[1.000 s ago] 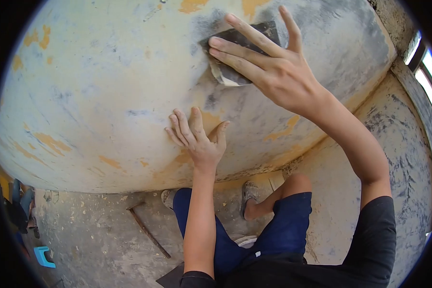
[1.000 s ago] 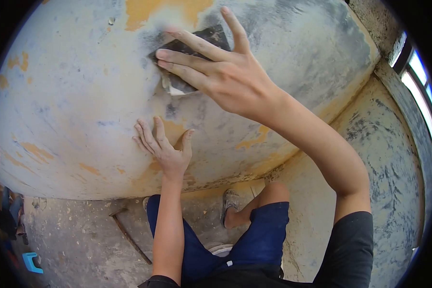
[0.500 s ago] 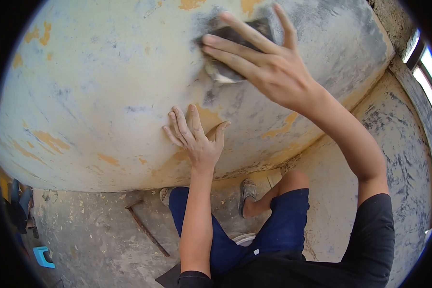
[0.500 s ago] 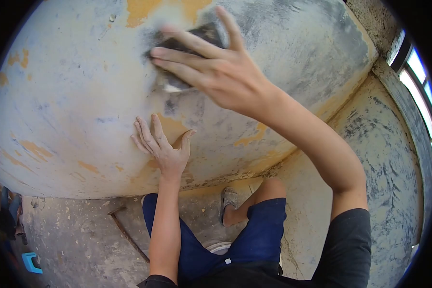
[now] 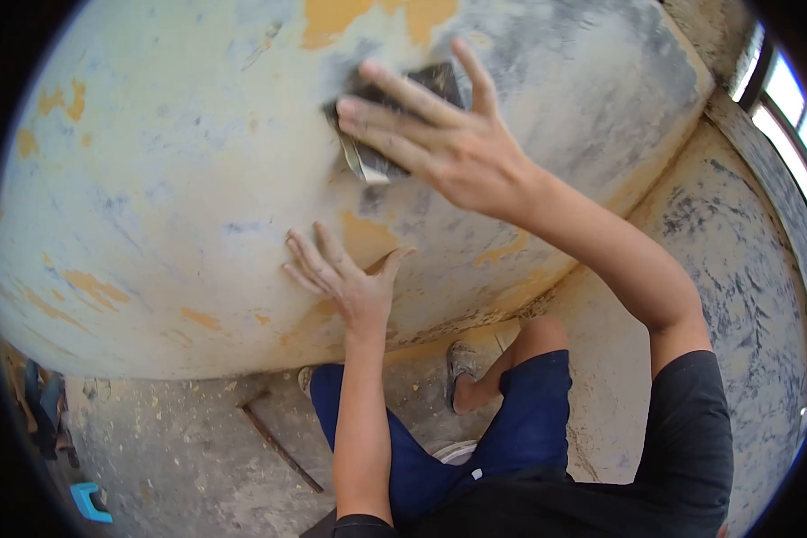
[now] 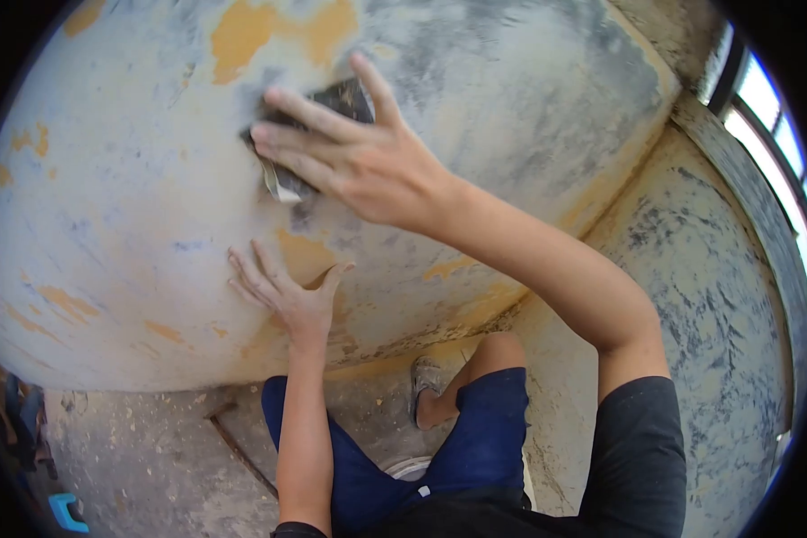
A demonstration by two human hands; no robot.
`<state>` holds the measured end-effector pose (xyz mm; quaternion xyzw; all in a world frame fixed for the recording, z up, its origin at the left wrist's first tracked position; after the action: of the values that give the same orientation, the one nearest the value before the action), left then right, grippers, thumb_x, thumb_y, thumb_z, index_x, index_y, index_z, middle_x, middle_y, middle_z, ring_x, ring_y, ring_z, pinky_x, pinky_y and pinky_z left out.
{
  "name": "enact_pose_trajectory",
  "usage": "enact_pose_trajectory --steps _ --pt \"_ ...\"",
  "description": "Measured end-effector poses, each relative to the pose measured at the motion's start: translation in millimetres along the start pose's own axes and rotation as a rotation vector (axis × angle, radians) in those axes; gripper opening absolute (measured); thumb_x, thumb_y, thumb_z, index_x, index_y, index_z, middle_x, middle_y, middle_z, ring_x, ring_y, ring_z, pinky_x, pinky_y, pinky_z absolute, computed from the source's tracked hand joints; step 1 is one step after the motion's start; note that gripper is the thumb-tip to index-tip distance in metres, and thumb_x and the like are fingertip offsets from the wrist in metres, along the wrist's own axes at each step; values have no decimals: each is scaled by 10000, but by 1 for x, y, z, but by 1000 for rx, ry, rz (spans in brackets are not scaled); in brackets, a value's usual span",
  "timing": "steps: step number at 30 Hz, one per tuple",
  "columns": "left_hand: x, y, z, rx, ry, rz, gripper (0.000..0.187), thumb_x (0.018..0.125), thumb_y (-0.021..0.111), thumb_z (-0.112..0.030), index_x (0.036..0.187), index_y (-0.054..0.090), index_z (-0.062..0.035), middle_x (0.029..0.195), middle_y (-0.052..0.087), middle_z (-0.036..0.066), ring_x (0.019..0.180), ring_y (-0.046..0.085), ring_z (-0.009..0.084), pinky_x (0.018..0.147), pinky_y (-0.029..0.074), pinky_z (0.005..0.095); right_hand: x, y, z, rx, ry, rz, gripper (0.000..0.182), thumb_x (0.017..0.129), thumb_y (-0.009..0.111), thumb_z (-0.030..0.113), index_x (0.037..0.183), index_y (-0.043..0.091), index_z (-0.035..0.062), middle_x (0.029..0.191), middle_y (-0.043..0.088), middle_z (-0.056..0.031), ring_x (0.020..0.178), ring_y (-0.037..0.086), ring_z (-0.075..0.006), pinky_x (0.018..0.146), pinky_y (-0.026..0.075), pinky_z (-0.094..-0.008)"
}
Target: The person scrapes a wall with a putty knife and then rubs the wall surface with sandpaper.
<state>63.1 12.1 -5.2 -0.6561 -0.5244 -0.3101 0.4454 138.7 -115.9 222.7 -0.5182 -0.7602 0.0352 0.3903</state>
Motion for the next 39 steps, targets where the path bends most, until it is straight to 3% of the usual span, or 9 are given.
enact_pose_trajectory --steps 4,6,8,11,18,24,32,38,39 --pt "0 -2 0 14 -22 17 1351 727 787 -810 1662 287 26 1708 236 267 1603 214 476 1250 146 723 -41 3 -4 -34 -8 12 467 1011 580 301 1460 669 211 1571 597 113 1634 263 -147 1290 -26 -737" --pt "-1 -3 -1 1 -5 -9 1348 727 795 -800 1665 284 23 1712 232 264 1603 222 471 1254 151 714 -26 -4 -9 -41 2 -35 474 1001 573 281 1455 673 192 1570 600 101 1637 260 -156 1288 -8 -743" --pt "-4 -5 -1 2 5 -7 1345 728 803 -789 1668 282 21 1716 227 262 1604 230 466 1258 156 706 3 -7 -5 34 75 -83 502 1013 549 202 1508 629 214 1566 608 77 1628 290 -169 1298 -73 -708" --pt "-7 -5 -3 38 6 25 1324 746 797 -780 1670 278 14 1722 220 257 1609 234 447 1268 172 683 25 -5 5 85 148 -99 571 967 558 156 1535 605 190 1656 511 70 1632 292 -202 1285 -56 -720" --pt "-12 -13 -2 51 -7 27 1300 781 769 -777 1679 252 7 1726 214 250 1610 235 445 1267 203 673 -45 21 44 129 276 -64 602 963 541 221 1562 569 170 1694 459 42 1638 278 -204 1257 -56 -749" --pt "-16 -9 4 15 -13 21 1275 803 727 -802 1681 255 -8 1716 238 252 1608 225 459 1271 200 679 24 7 44 110 389 -176 684 893 600 163 1573 547 114 1688 458 9 1636 287 -255 1245 -58 -756" --pt "-17 -10 4 21 10 38 1240 814 717 -804 1664 296 -5 1710 245 257 1604 235 458 1267 220 678 -40 32 81 75 497 -122 554 1010 542 196 1562 584 166 1637 544 -1 1610 353 -260 1251 -42 -682" --pt "-12 -9 6 24 55 23 1216 831 709 -793 1658 306 2 1694 272 252 1594 261 449 1265 237 663 34 6 50 163 564 -282 578 985 558 171 1562 583 153 1631 550 0 1602 369 -265 1246 -37 -683" --pt "-13 -6 7 13 51 35 1263 787 779 -755 1666 284 5 1701 250 259 1601 233 455 1271 217 658 33 10 54 184 566 -281 578 985 558 171 1562 583 153 1631 550 0 1602 369 -265 1246 -37 -683"
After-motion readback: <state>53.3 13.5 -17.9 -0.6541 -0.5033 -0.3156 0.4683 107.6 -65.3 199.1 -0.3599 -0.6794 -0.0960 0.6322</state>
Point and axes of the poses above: each hand's wrist, its own x-axis towards the middle knuckle, its own y-axis out of the palm, z = x × y, the point moved 1 cm from there along x, towards the middle knuckle
